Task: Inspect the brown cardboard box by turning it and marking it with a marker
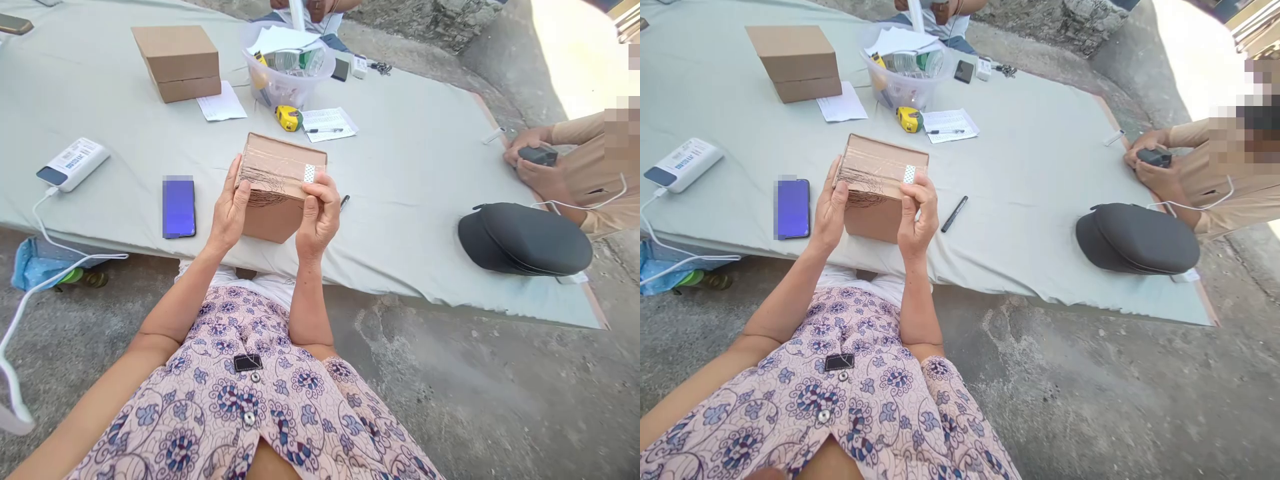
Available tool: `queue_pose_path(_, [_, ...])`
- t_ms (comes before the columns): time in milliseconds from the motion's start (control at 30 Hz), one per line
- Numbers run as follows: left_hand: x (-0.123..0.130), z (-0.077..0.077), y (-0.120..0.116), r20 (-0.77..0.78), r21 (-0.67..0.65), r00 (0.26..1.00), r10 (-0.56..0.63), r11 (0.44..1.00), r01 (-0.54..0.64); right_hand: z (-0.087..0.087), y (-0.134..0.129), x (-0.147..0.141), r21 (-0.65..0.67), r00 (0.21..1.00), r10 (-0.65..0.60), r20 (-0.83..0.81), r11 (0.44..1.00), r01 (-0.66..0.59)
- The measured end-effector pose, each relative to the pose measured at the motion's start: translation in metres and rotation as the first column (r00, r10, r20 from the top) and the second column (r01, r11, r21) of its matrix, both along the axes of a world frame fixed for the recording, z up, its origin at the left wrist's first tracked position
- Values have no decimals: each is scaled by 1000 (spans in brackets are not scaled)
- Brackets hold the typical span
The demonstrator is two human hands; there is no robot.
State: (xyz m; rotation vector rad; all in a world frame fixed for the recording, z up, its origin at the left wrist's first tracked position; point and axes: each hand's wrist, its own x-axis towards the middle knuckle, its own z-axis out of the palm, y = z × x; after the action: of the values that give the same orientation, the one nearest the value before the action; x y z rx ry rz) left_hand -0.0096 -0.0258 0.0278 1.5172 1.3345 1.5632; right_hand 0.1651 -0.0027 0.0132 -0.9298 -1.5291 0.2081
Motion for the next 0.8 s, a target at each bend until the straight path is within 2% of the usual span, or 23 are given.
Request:
queue_pose_path(133, [-1,-7,3,-39,11,999,-18,1000,19,-1,6,0,48,998,-44,36,998,42])
queue_pose_path(333, [7,-27,4,-65,57,996,-64,996,68,-5,16,5,44,1000,-4,-26,999,5])
queue_pose_path(467, [9,-41,1,-186,88,982,-1,996,18,-17,27,11,-30,996,-77,-37,997,76])
queue_pose_path(567, [8,-55,2,-262,113,965,30,994,0,-27,38,16,-85,994,-62,-86,995,55])
queue_pose_path(667, [5,-75,7,-260,73,965,43,997,-24,-37,46,20,-150,990,-27,-141,989,6])
queue_pose_path(800, [-4,-100,16,-233,-18,972,1,1000,-5,-51,41,30,-277,997,-5,-81,961,-17])
